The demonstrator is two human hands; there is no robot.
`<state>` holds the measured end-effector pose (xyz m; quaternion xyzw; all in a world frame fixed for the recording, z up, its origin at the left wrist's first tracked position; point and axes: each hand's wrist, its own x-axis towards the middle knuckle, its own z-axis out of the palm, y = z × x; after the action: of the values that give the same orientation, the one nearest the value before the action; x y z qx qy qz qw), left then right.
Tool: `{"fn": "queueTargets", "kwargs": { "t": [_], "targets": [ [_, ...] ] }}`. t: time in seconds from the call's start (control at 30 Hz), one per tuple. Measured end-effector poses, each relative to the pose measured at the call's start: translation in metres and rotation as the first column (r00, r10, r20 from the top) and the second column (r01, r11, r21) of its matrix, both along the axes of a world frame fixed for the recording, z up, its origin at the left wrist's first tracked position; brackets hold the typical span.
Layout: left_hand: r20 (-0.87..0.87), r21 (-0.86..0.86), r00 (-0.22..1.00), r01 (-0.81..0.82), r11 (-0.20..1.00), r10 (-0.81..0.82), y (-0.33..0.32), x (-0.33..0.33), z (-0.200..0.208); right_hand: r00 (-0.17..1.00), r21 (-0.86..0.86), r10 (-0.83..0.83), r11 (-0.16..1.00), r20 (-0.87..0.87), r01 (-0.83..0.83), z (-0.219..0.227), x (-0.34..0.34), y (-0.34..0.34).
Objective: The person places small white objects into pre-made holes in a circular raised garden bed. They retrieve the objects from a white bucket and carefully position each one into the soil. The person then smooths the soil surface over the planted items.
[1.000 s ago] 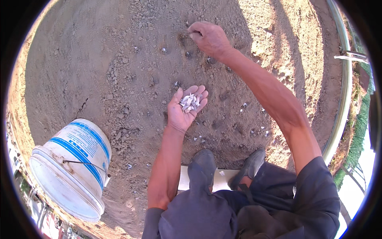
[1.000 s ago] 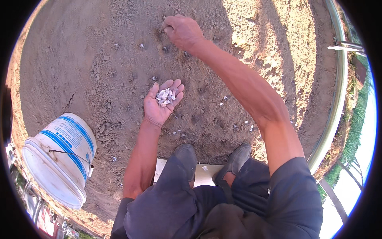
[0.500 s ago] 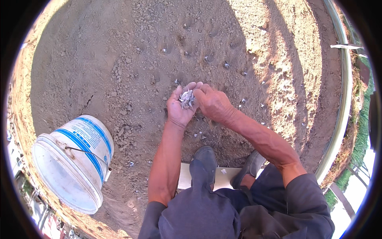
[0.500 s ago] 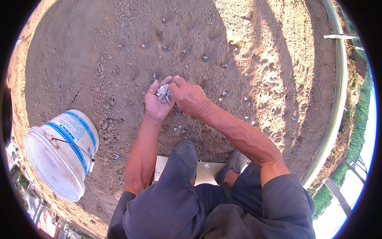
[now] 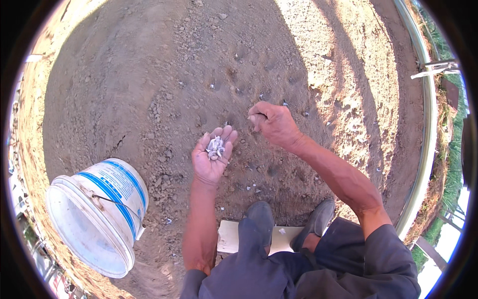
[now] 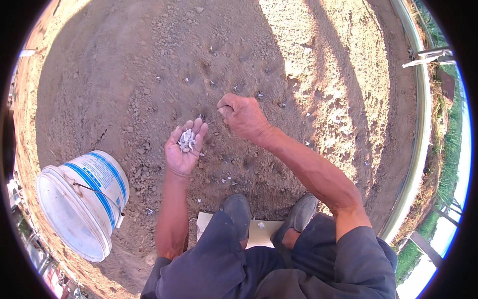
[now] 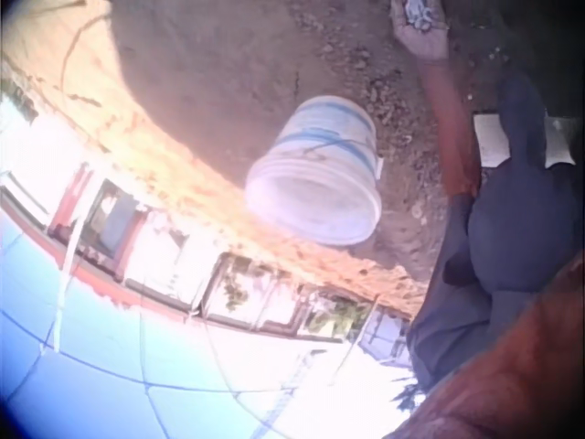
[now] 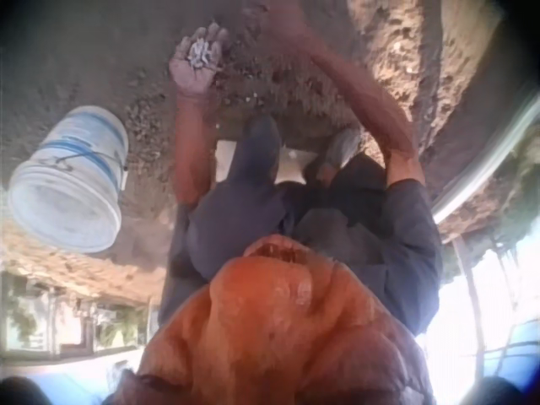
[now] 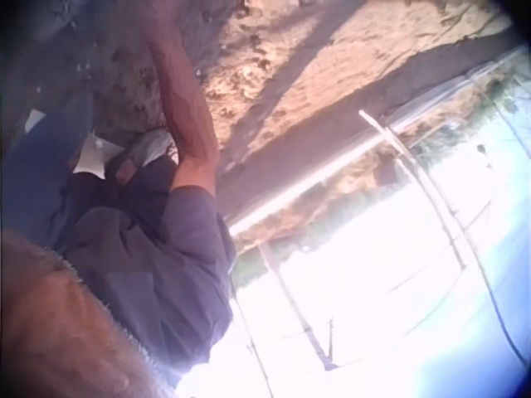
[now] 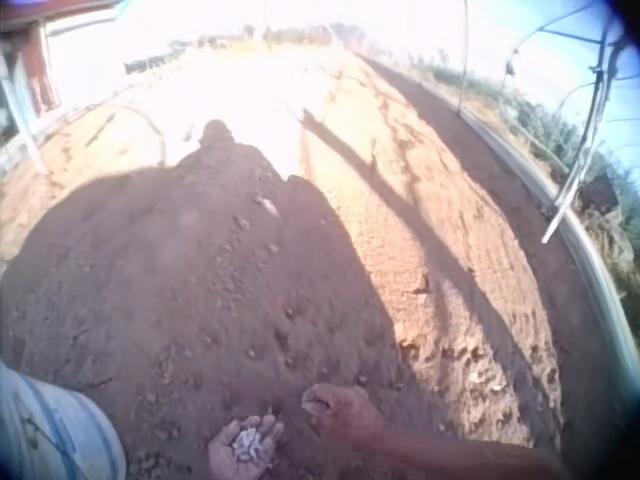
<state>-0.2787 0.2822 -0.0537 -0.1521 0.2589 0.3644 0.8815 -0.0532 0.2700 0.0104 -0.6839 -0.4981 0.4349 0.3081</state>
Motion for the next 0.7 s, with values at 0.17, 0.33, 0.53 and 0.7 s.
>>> {"fn": "queueTargets", "kwargs": {
  "t": [0.17, 0.33, 0.53, 0.7],
  "targets": [
    [0.144, 0.085, 0.981, -0.146, 0.986, 0.133, 0.026, -0.047, -0.038, 0.994, 0.052, -0.051, 0.998, 0.099, 0.046, -0.017, 0.019, 0.093],
    [-0.126, 0.055, 0.977, -0.167, 0.984, 0.173, 0.03, -0.032, -0.031, 0.936, 0.247, -0.041, 0.968, 0.35, -0.05, -0.042, 0.012, 0.176],
    [-0.172, 0.051, 0.969, -0.172, 0.984, 0.178, 0.026, -0.034, -0.029, 0.769, 0.228, 0.085, 0.93, 0.633, -0.29, -0.077, -0.008, 0.22],
    [-0.134, 0.046, 0.972, -0.19, 0.981, 0.194, 0.022, -0.037, -0.03, 0.68, 0.132, 0.132, 0.938, 0.721, -0.322, -0.084, -0.022, 0.224]
  ]
}}
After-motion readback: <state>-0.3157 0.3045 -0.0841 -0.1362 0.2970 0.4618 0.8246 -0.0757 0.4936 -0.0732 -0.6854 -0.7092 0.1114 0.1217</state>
